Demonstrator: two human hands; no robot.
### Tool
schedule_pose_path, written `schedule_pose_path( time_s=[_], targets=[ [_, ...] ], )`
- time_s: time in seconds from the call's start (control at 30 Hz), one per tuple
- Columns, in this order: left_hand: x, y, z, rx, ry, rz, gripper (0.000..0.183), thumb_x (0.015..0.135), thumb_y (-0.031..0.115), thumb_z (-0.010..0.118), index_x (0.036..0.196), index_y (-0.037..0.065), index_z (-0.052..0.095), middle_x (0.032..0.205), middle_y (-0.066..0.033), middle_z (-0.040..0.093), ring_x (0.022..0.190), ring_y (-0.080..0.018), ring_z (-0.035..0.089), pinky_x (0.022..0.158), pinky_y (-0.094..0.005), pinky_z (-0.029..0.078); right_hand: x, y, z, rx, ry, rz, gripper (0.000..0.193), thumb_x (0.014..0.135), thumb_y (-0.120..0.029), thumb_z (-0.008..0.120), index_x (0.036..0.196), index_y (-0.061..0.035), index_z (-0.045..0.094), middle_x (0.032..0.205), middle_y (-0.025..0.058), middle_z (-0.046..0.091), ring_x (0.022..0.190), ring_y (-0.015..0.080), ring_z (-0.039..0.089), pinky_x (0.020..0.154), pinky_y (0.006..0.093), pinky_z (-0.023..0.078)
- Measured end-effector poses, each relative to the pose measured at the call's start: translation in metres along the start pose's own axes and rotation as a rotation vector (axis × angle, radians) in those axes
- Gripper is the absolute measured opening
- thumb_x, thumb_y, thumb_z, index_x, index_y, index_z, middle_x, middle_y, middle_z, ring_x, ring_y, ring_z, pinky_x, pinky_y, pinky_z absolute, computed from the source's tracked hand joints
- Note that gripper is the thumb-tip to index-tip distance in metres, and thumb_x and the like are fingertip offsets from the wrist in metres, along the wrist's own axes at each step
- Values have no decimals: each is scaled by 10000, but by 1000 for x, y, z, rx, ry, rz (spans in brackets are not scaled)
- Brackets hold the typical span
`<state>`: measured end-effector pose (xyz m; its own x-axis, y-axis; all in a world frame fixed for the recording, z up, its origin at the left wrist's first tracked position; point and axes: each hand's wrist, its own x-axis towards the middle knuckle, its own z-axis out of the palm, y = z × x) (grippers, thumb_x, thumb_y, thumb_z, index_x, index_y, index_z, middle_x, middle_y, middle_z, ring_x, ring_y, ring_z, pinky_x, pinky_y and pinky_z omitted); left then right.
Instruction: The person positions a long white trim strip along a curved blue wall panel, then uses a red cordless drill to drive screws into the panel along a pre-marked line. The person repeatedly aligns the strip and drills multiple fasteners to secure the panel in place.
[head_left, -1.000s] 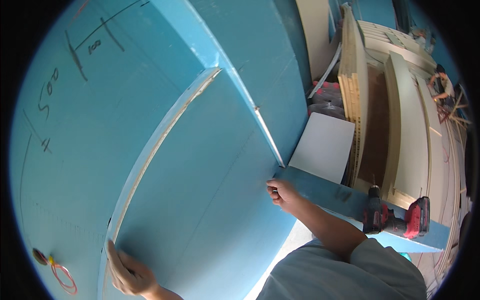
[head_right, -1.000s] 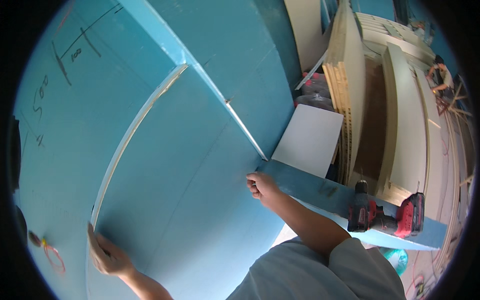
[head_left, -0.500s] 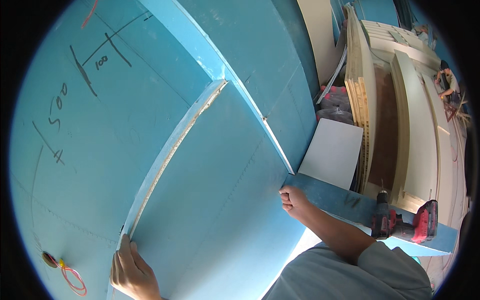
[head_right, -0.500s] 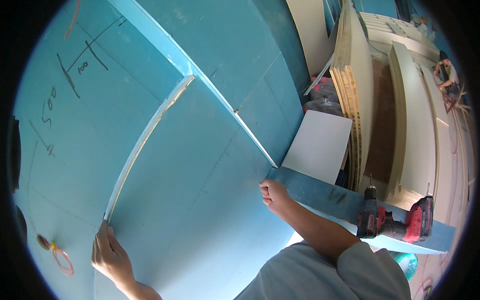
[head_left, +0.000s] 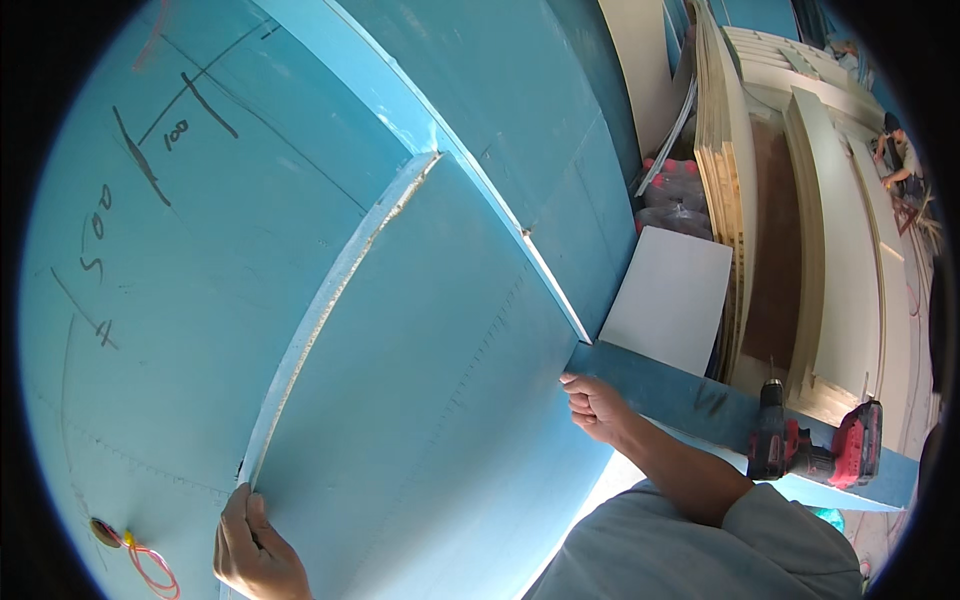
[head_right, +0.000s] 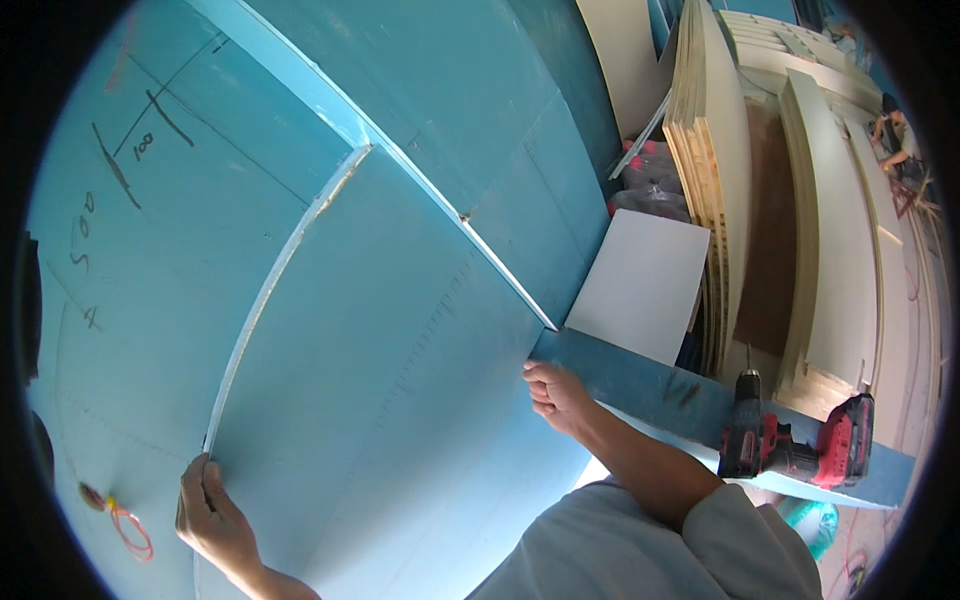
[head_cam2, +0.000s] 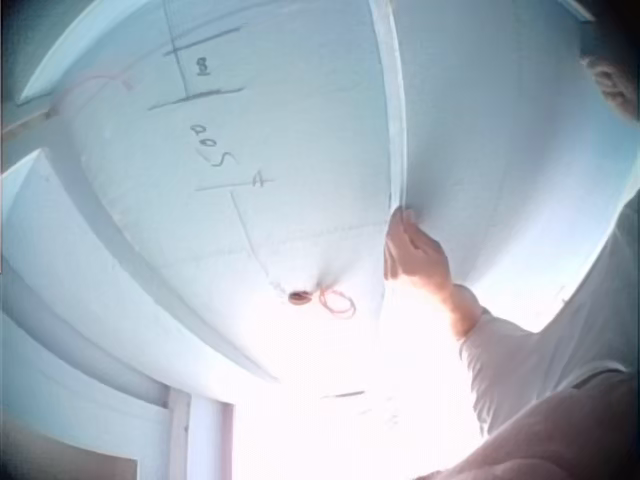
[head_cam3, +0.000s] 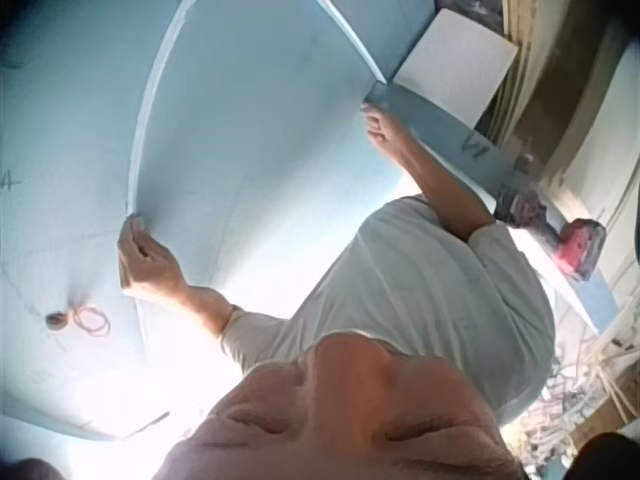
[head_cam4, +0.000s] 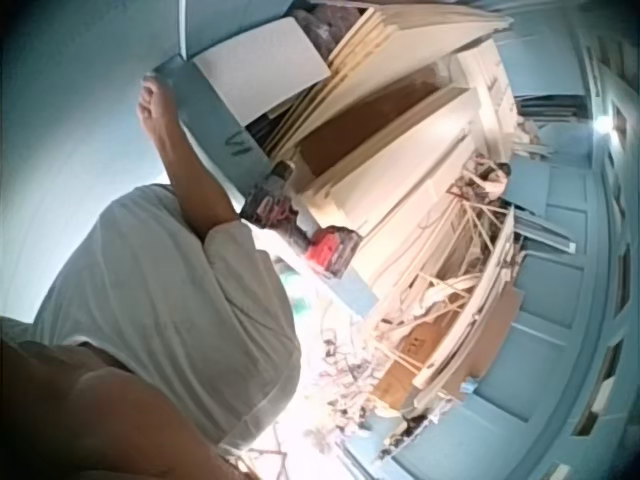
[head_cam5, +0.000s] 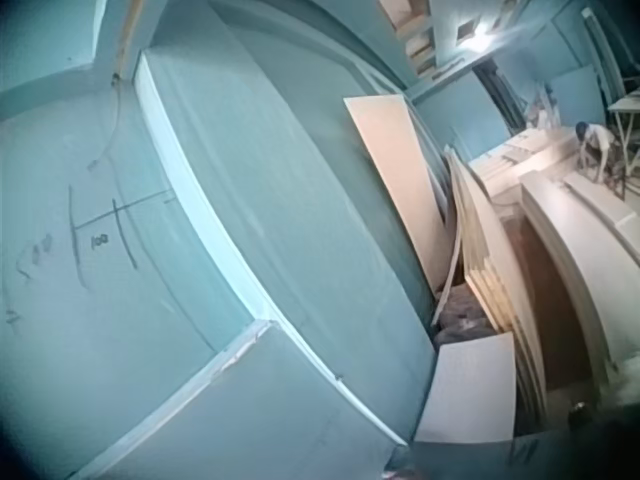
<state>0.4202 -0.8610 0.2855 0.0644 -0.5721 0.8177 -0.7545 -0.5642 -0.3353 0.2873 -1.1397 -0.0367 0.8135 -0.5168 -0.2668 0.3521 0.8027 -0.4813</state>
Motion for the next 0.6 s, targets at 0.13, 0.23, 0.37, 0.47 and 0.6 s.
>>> schedule_pose_path(
  time_s=[0.13, 0.23, 0.37, 0.47, 0.6],
  targets=[
    [-5, 1, 10, 55, 87, -3, 133, 927, 105, 597, 932, -9, 666, 794, -107, 671, 626, -215, 626, 531, -312, 483, -2, 0, 10, -28, 64, -16, 157, 900, -184, 601, 819, -191, 466, 514, -118, 254, 410, 12, 211, 379, 204, 196],
    [-21, 6, 45, 84, 599, 0, 160, 937, 89, 584, 942, -45, 672, 824, -100, 680, 634, -181, 626, 544, -280, 497, -1, 2, 22, -64, 114, -33, 192, 895, -189, 628, 817, -197, 453, 527, -116, 263, 416, 12, 222, 392, 205, 199],
    [-63, 68, 103, -304, 902, -293, 203, 963, 119, 531, 871, -54, 583, 575, 11, 463, 410, -63, 319, 374, -231, 274, -1, 2, 18, -49, 137, -20, 199, 881, -173, 642, 998, -134, 486, 546, -103, 272, 434, 14, 247, 410, 209, 207],
    [-59, 78, 118, -391, 1036, -240, 223, 980, 153, 511, 905, -40, 592, 571, 35, 441, 446, -53, 318, 417, -221, 301, -2, 6, 23, -11, 149, 8, 497, 868, -164, 652, 1276, -27, 403, 557, -92, 275, 439, 21, 246, 417, 210, 204],
    [-54, 74, 126, -410, 1062, -147, 218, 997, 139, 467, 928, -48, 555, 575, 35, 425, 459, -47, 300, 446, -217, 317, -13, 2, 22, -3, 138, 6, 803, 857, -152, 655, 1470, 35, 173, 572, -69, 293, 455, 35, 253, 427, 218, 204]
  ],
)
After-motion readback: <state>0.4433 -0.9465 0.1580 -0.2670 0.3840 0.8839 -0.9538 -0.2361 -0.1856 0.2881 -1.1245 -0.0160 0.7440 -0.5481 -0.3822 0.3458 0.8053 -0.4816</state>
